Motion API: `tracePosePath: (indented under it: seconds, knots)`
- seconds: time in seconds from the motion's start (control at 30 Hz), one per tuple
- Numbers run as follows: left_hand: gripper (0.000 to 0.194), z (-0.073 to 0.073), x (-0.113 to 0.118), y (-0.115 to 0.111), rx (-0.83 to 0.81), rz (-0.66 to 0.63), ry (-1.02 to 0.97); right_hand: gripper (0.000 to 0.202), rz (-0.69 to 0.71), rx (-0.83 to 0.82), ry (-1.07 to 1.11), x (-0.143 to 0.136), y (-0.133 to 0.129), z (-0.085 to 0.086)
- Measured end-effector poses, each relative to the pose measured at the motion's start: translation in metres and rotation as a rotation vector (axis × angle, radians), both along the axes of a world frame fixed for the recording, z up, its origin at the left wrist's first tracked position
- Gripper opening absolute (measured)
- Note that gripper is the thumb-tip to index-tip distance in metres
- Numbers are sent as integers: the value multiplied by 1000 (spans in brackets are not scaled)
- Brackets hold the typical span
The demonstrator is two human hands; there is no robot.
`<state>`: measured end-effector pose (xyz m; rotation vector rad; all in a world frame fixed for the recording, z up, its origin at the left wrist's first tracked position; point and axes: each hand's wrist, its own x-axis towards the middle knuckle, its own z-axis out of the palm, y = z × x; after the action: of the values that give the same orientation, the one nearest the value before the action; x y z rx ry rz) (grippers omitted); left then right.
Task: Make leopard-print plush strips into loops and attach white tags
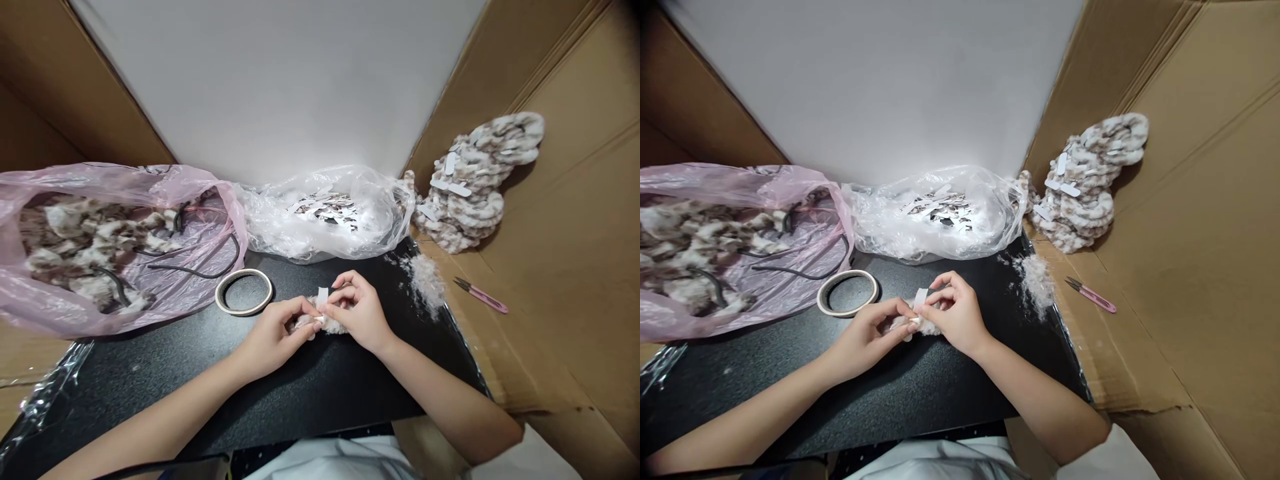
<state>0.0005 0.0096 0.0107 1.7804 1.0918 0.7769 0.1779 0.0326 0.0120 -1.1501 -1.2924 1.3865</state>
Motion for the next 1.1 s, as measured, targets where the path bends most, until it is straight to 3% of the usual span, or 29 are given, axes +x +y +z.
tracePosePath:
  seconds: [0.13, 0.4, 0.6, 0.73, 0.93, 1.1]
  knots:
    - [15, 1, 1, -4, -79, -10, -54, 37, 9, 50, -22, 1, -2, 0]
    - [21, 4, -4, 2, -64, -87, 87, 32, 79, 138, -137, 3, -7, 1]
    - [19, 7, -1, 1, -158, -20, -1, 18, 19, 594, -344, 5, -15, -6]
    - [15, 7, 0, 0, -188, 33, -77, 16, 23, 831, -363, 8, -10, -7]
    - [13, 10, 0, -1, -93, 20, 43, 20, 74, 1045, -372, 10, -4, -6]
    - [18, 11, 0, -2, -83, 66, 71, 19, 116, 1112, -408, 11, -3, -5]
